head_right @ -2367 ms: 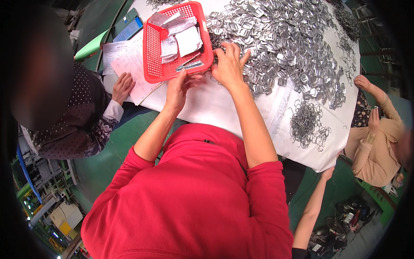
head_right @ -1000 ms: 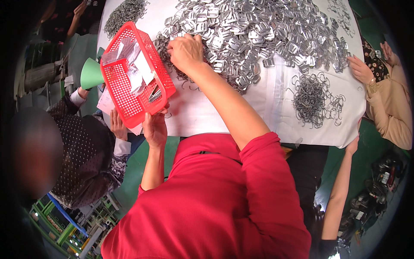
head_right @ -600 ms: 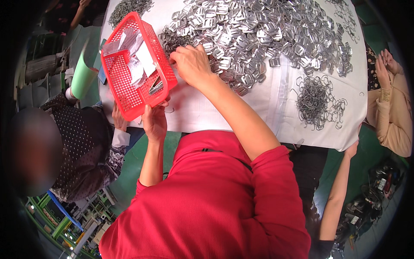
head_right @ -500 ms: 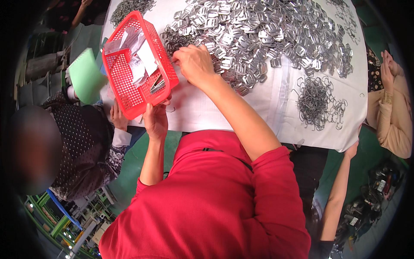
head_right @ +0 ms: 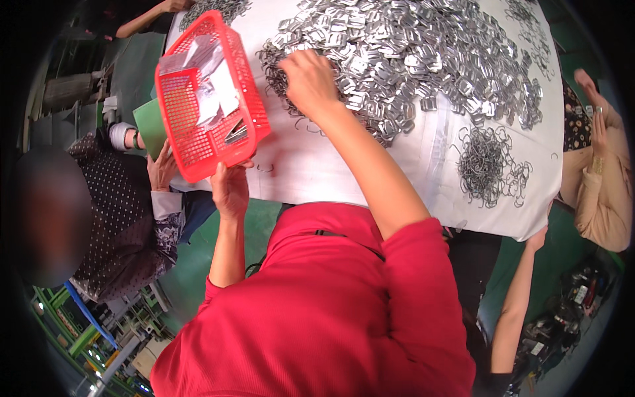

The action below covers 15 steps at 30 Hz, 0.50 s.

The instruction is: The person picks up small metal hooks and rectangular metal pieces from a table and connects them by hand. The person repeatedly links the pieces into a chain and occasionally lifts the chain to inspect it. Other people are visible at the table, but the camera wearer focuses on assembling the metal parts.

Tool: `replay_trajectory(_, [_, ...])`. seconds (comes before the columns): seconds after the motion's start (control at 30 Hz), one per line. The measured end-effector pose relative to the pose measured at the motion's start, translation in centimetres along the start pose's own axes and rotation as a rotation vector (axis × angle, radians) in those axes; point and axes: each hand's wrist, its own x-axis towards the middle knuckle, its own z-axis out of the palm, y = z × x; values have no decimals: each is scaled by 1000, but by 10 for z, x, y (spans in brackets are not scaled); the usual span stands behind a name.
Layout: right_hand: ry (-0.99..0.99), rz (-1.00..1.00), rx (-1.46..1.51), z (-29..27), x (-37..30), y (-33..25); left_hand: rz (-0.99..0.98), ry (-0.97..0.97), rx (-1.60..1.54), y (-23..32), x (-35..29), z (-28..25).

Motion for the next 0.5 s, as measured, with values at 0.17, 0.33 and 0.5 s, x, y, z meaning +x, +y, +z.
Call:
replay_trajectory(0.17, [-324, -135, -229, 53, 45, -6, 41, 24, 33, 7, 1, -10])
replay_trajectory(0.33, [-592, -174, -345, 84, 57, -6, 32, 78, 42, 9, 0, -11])
replay_trajectory(0.5, [-475, -328, -411, 71, 15, -1, 43, 8, 57, 6, 8, -9])
